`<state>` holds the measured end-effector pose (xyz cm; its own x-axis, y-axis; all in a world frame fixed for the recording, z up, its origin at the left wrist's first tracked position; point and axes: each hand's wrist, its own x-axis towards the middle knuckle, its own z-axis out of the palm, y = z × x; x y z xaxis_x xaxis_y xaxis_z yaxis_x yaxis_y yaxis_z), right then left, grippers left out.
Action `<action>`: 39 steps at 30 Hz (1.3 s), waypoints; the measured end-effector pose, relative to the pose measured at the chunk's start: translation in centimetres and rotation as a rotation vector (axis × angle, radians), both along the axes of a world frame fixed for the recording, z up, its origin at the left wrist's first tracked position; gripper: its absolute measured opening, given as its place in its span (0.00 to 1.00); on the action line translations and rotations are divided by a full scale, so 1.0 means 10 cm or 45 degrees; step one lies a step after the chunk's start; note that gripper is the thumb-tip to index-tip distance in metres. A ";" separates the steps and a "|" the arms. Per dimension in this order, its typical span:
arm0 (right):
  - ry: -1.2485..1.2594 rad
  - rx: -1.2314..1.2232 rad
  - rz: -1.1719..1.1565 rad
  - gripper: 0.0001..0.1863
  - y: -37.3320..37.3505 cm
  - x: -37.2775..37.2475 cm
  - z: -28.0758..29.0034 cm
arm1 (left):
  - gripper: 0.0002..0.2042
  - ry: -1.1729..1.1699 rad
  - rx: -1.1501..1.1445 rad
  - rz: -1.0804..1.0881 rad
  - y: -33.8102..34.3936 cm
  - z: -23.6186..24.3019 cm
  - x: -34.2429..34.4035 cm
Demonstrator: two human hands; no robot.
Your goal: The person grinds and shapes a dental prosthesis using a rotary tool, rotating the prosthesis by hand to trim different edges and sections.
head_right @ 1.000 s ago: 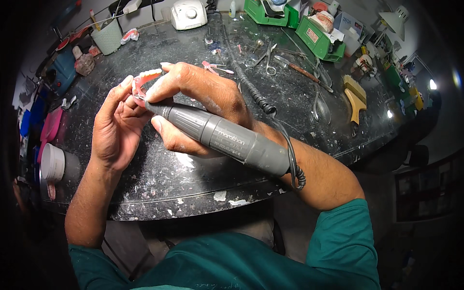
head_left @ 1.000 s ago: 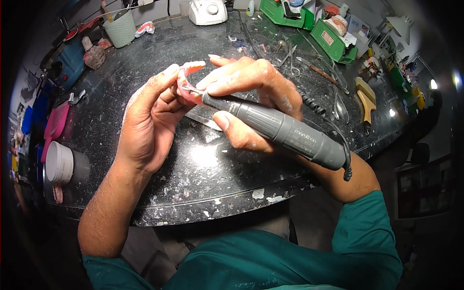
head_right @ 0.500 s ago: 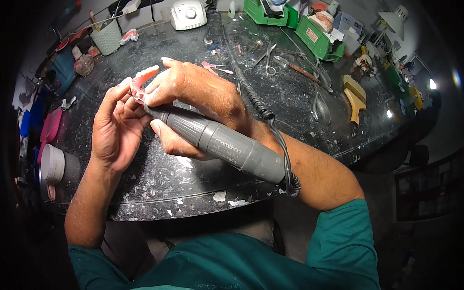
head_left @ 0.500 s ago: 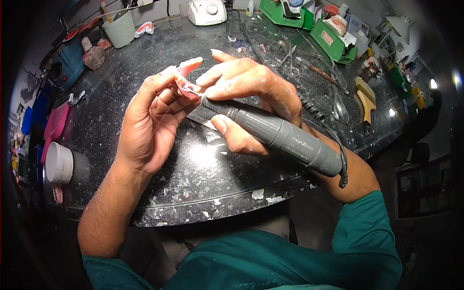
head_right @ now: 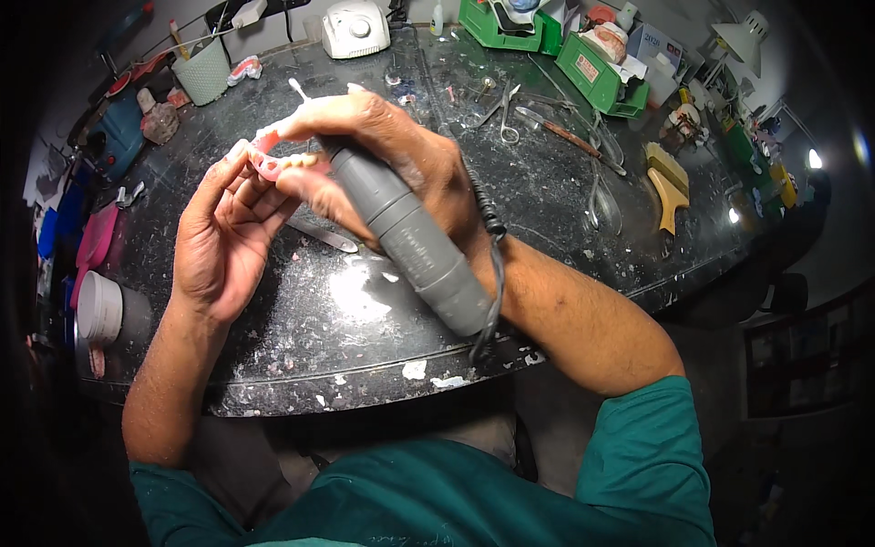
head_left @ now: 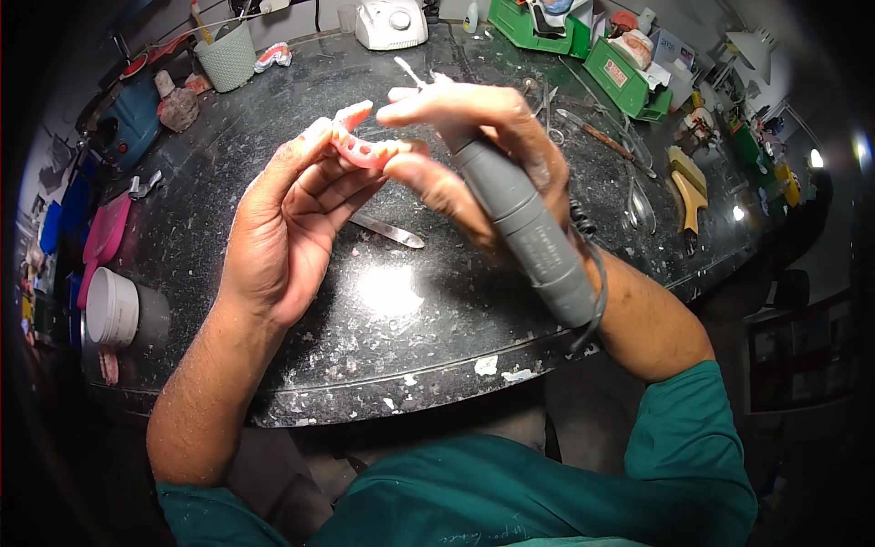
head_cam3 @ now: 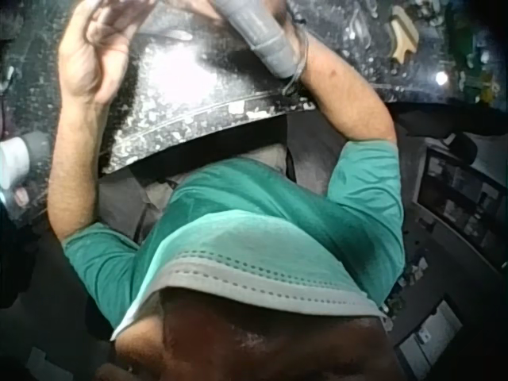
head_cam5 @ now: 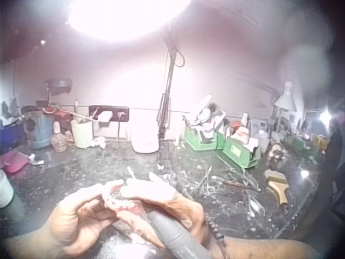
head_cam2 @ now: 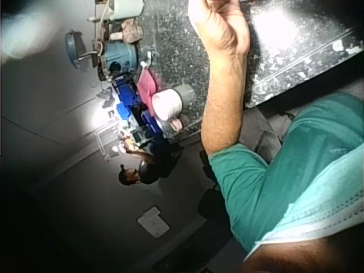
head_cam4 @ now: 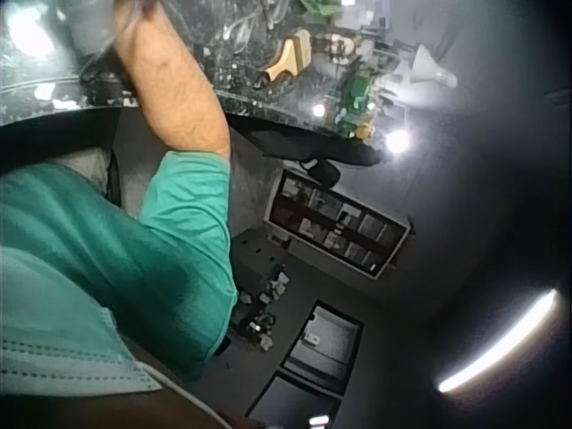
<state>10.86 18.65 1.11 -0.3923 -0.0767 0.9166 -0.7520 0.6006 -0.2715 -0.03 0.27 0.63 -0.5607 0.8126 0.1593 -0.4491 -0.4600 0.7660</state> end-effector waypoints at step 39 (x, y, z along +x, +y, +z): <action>0.101 0.104 -0.036 0.25 -0.02 0.05 0.06 | 0.11 1.175 -0.164 0.792 -0.01 0.08 0.17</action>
